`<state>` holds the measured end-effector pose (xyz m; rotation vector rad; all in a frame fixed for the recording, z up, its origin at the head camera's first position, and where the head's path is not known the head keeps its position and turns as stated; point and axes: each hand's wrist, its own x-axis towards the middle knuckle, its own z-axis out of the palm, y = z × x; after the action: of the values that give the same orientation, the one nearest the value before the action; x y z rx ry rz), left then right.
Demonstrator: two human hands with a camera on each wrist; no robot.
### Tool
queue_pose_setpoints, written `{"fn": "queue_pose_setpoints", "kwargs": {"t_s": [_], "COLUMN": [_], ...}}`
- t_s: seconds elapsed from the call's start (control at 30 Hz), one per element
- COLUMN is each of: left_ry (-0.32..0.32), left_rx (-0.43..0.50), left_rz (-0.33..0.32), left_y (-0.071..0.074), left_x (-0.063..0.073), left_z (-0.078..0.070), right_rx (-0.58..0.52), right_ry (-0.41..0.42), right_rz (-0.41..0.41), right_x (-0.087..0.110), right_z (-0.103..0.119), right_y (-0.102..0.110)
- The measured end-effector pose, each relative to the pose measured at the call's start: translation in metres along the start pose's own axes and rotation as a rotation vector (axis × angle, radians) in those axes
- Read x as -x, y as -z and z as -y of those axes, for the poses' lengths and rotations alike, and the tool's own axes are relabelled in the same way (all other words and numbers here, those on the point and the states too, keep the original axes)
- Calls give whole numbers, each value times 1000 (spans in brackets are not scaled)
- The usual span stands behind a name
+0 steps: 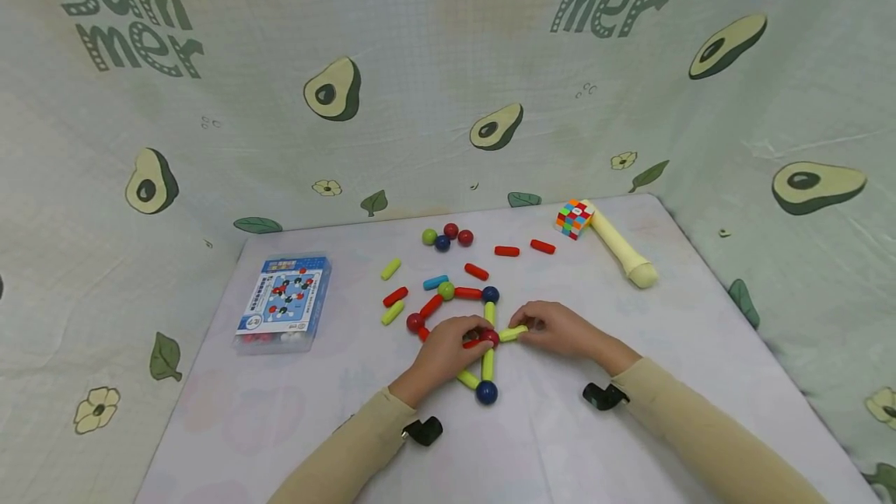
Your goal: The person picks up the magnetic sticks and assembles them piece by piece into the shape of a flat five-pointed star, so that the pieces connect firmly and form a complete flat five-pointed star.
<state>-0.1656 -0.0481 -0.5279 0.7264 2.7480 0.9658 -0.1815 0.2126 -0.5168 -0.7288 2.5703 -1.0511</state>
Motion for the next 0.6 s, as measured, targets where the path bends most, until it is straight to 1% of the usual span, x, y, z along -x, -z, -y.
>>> {"fn": "queue_pose_setpoints", "kwargs": {"t_s": [0.17, 0.4, 0.5, 0.6], "left_ry": [-1, -6, -12, -15], "left_rx": [-4, -4, -5, -2], "left_rz": [-5, -7, -8, -10], "left_y": [-1, -1, -1, -1], "left_x": [0, 1, 1, 0], "left_z": [1, 2, 2, 2], "right_rx": [5, -5, -6, -8], "right_ry": [-3, 3, -11, -41], "right_rz": [-15, -13, -14, -31], "right_x": [-1, -1, -2, -6], "right_z": [0, -1, -1, -1], "right_y": [-3, -2, -2, -1]}}
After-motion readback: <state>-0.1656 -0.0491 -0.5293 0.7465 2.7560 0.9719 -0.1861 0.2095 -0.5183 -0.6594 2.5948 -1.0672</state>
